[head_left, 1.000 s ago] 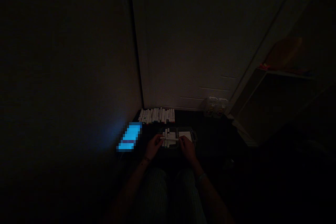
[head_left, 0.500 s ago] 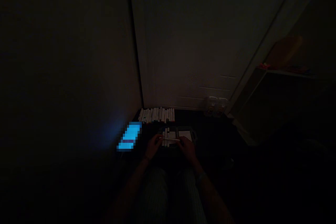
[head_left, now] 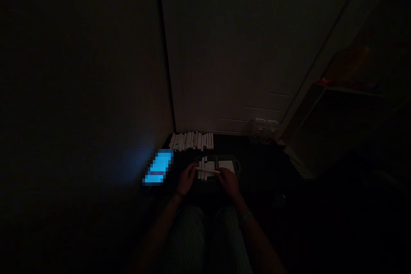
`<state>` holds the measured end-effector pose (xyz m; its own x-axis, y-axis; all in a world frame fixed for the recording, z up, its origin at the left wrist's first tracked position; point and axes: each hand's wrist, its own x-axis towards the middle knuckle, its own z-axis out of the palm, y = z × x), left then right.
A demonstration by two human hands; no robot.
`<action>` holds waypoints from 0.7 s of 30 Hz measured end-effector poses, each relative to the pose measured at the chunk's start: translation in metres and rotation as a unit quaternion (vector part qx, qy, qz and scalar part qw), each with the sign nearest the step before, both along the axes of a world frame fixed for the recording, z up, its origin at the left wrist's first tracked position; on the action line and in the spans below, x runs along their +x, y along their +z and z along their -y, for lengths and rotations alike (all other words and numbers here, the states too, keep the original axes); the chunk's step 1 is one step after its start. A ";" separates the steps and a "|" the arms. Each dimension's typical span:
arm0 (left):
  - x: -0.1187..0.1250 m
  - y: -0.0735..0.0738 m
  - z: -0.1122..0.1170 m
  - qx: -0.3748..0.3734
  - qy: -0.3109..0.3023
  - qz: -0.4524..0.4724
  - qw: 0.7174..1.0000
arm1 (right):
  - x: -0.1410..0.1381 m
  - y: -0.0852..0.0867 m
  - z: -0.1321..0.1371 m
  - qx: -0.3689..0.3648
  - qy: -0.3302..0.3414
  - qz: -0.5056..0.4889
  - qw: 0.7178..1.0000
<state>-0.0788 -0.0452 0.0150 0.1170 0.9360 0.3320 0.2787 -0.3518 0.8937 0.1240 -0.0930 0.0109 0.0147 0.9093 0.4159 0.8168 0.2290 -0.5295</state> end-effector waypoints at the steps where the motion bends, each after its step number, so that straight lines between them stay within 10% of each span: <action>1: 0.000 0.000 0.000 -0.001 -0.001 -0.001 1.000 | 0.000 0.000 0.000 -0.001 -0.001 0.000 1.000; 21: -0.001 -0.007 -0.005 -0.007 0.003 0.017 1.000 | -0.001 0.002 0.001 0.000 -0.004 -0.005 1.000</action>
